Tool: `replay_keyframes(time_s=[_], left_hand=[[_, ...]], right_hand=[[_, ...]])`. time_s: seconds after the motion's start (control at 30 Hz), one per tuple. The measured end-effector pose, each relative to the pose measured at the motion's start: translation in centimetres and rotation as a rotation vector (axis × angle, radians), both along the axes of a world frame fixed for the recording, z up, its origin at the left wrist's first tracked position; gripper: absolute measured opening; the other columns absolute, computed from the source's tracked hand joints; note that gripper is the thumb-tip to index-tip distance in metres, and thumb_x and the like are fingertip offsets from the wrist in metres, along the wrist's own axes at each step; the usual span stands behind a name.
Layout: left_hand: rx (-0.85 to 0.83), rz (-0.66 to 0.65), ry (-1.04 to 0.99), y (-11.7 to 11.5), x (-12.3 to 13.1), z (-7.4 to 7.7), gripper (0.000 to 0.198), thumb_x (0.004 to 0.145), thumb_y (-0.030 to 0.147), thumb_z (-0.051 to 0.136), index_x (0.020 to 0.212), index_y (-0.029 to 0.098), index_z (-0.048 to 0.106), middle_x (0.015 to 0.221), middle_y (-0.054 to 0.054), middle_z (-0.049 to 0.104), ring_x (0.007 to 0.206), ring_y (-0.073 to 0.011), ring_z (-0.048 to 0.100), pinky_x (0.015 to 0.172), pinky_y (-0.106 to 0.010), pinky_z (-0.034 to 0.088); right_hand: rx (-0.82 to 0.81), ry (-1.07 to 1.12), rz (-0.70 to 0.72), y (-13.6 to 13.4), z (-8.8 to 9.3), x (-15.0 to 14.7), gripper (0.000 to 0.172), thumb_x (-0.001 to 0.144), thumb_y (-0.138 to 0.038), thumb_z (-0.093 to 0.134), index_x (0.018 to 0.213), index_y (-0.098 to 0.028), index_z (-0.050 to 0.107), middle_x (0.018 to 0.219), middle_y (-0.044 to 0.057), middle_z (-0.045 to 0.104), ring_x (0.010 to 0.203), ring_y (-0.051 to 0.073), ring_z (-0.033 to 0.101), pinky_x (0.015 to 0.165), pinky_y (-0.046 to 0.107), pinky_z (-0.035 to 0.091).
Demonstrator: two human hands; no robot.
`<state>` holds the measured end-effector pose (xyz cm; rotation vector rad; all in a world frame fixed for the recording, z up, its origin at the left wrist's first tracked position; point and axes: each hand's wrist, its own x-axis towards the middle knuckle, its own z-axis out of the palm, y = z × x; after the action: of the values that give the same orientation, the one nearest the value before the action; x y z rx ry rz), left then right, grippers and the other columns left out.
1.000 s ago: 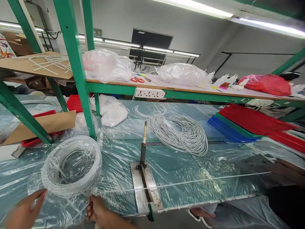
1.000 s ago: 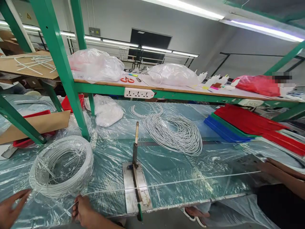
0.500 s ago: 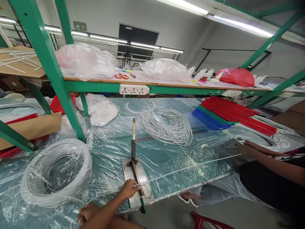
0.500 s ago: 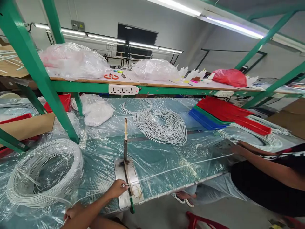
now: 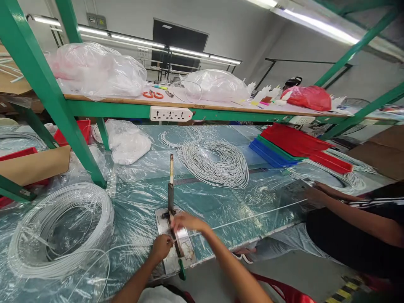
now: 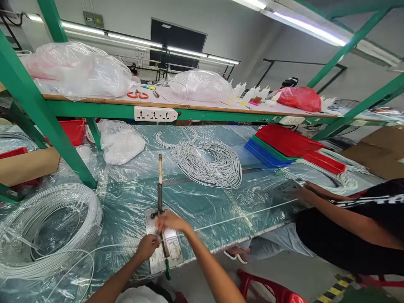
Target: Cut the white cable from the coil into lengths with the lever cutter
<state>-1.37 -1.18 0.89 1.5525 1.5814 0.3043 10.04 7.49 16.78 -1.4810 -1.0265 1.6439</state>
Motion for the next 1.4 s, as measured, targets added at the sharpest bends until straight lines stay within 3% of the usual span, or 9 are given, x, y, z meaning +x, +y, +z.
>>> replay_keyframes(time_s=[0.13, 0.23, 0.5, 0.63, 0.8, 0.97, 1.13, 1.23, 1.4], left_hand=[[0.001, 0.027, 0.010, -0.3, 0.4, 0.3, 0.040, 0.086, 0.035, 0.040, 0.066, 0.015, 0.067, 0.068, -0.006, 0.065, 0.067, -0.0147, 0.059, 0.066, -0.021, 0.040], [-0.006, 0.046, 0.024, -0.3, 0.6, 0.4, 0.039, 0.086, 0.033, 0.041, 0.062, 0.015, 0.065, 0.067, -0.005, 0.064, 0.066, -0.0138, 0.058, 0.066, -0.020, 0.040], [-0.051, 0.129, 0.080, -0.2, 1.2, 0.3, 0.042, 0.085, 0.040, 0.046, 0.056, 0.016, 0.064, 0.060, -0.005, 0.060, 0.063, -0.0164, 0.058, 0.060, -0.023, 0.037], [-0.067, 0.146, 0.106, -0.2, 1.3, 0.3, 0.041, 0.085, 0.040, 0.046, 0.058, 0.016, 0.065, 0.061, -0.005, 0.061, 0.061, -0.0162, 0.058, 0.059, -0.024, 0.036], [-0.048, 0.163, 0.141, -0.2, 1.3, 0.3, 0.031, 0.083, 0.035, 0.051, 0.065, 0.017, 0.068, 0.077, -0.007, 0.068, 0.075, -0.0175, 0.062, 0.060, -0.022, 0.036], [-0.036, 0.149, 0.194, -0.4, 1.5, 0.5, 0.033, 0.085, 0.034, 0.048, 0.068, 0.016, 0.069, 0.074, -0.008, 0.068, 0.070, -0.0183, 0.062, 0.056, -0.023, 0.034], [-0.027, 0.119, 0.241, -0.6, 1.7, 0.9, 0.037, 0.088, 0.034, 0.042, 0.068, 0.015, 0.068, 0.070, -0.008, 0.065, 0.065, -0.0171, 0.060, 0.054, -0.022, 0.031], [-0.022, 0.106, 0.252, -0.6, 1.7, 0.9, 0.037, 0.088, 0.033, 0.042, 0.067, 0.016, 0.068, 0.069, -0.008, 0.065, 0.066, -0.0170, 0.060, 0.054, -0.022, 0.030], [-0.023, 0.110, 0.258, -0.7, 1.7, 0.8, 0.036, 0.088, 0.032, 0.041, 0.068, 0.016, 0.067, 0.070, -0.008, 0.065, 0.069, -0.0179, 0.061, 0.054, -0.023, 0.030]], right_hand=[[0.000, -0.021, 0.122, 8.9, 1.5, 0.1, 0.030, 0.090, -0.030, 0.037, 0.093, -0.009, 0.058, 0.055, -0.003, 0.056, 0.043, 0.005, 0.047, 0.046, 0.016, 0.035], [0.007, -0.024, 0.131, 13.6, 1.5, -2.5, 0.038, 0.089, -0.043, 0.036, 0.094, -0.010, 0.056, 0.048, -0.004, 0.053, 0.038, 0.006, 0.042, 0.043, 0.017, 0.032], [-0.085, 0.015, 0.216, 15.5, 1.4, -4.6, 0.072, 0.084, -0.065, 0.009, 0.094, -0.011, 0.055, 0.040, -0.005, 0.041, 0.032, 0.006, 0.029, 0.041, 0.018, 0.026], [-0.136, 0.060, 0.275, 12.1, 4.1, -0.9, 0.079, 0.081, -0.069, 0.011, 0.095, -0.009, 0.059, 0.044, 0.001, 0.049, 0.035, 0.009, 0.042, 0.043, 0.020, 0.032], [-0.160, 0.004, 0.400, 1.5, 6.1, 5.9, 0.048, 0.071, -0.048, 0.060, 0.098, -0.008, 0.064, 0.061, 0.010, 0.065, 0.041, 0.015, 0.055, 0.042, 0.023, 0.038], [-0.189, -0.121, 0.257, -10.5, -0.7, 9.8, 0.080, 0.071, -0.042, 0.057, 0.140, -0.021, 0.026, 0.066, 0.004, 0.066, 0.039, 0.015, 0.055, 0.040, 0.025, 0.040], [-0.002, -0.405, 0.032, -15.8, -9.0, 9.4, 0.060, 0.056, -0.050, 0.061, 0.106, -0.016, 0.064, 0.097, 0.013, 0.067, 0.084, 0.026, 0.064, 0.075, 0.034, 0.050], [0.009, -0.419, 0.049, -16.5, -10.7, 8.9, 0.061, 0.058, -0.060, 0.057, 0.098, -0.015, 0.067, 0.106, 0.015, 0.065, 0.106, 0.030, 0.056, 0.094, 0.036, 0.041], [0.036, -0.458, 0.089, -17.2, -11.5, 8.9, 0.066, 0.063, -0.071, 0.050, 0.092, -0.014, 0.066, 0.099, 0.016, 0.067, 0.099, 0.030, 0.060, 0.091, 0.036, 0.043]])
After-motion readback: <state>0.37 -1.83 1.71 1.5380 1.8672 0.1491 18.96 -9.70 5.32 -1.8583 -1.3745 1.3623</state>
